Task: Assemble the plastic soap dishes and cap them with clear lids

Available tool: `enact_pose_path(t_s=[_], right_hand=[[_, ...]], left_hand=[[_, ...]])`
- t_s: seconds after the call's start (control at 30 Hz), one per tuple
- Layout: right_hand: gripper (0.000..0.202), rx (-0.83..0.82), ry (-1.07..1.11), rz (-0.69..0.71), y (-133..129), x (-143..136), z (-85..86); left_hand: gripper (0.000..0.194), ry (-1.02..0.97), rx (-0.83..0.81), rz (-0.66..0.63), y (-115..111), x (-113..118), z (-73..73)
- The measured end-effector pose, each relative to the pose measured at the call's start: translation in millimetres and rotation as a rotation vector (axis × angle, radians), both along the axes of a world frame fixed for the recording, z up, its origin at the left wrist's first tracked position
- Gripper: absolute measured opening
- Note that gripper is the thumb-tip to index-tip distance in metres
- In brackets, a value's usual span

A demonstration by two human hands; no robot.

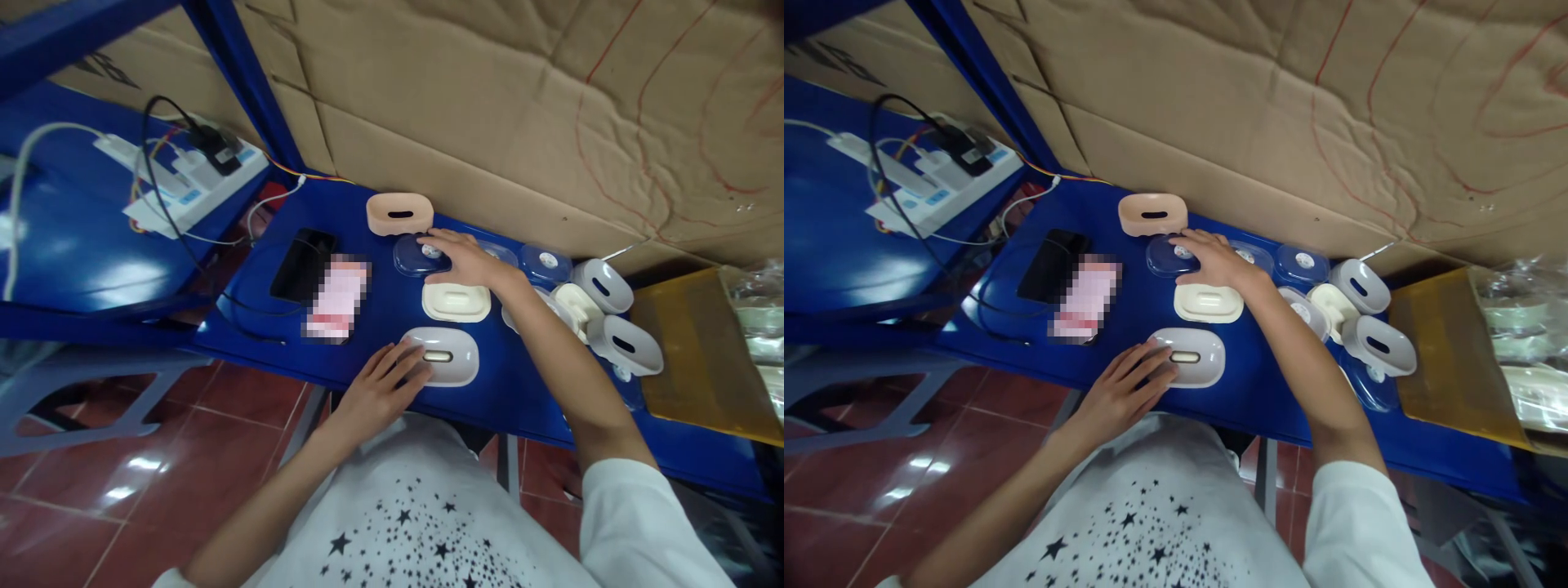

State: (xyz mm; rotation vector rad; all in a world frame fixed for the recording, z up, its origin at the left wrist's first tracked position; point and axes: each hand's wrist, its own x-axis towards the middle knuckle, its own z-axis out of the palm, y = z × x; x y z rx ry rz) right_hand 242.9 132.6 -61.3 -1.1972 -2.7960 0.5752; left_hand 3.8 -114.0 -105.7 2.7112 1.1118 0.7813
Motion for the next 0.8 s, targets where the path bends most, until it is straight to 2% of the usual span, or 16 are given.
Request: enact_pose_path(t_s=[0.2,0.37,0.53,0.63,0.73,0.8], right_hand=[[0.072,-0.002,0.042,-0.021,2,-9,5.4],[0.079,-0.036,0.04,-0.032,10,-21,3.1],[0.072,0.079,0.073,-0.064,1,-16,10.7],[0.073,0.211,0.139,-0.105,-26,1,27.2],[0.072,0.288,0.202,-0.161,-77,23,42.0],[0.071,0.306,0.216,-0.216,-115,38,43.2]], left_hand=[[0.033,0.05,0.003,-0.026,1,5,6.0],[0.033,0.116,-0.002,-0.071,1,22,13.2],[0.039,0.096,0.024,-0.152,4,33,13.2],[0.035,0.095,0.071,-0.156,6,34,13.0],[0.031,0.087,0.081,-0.157,6,35,14.7],[0.03,0.072,0.063,-0.16,5,35,16.2]])
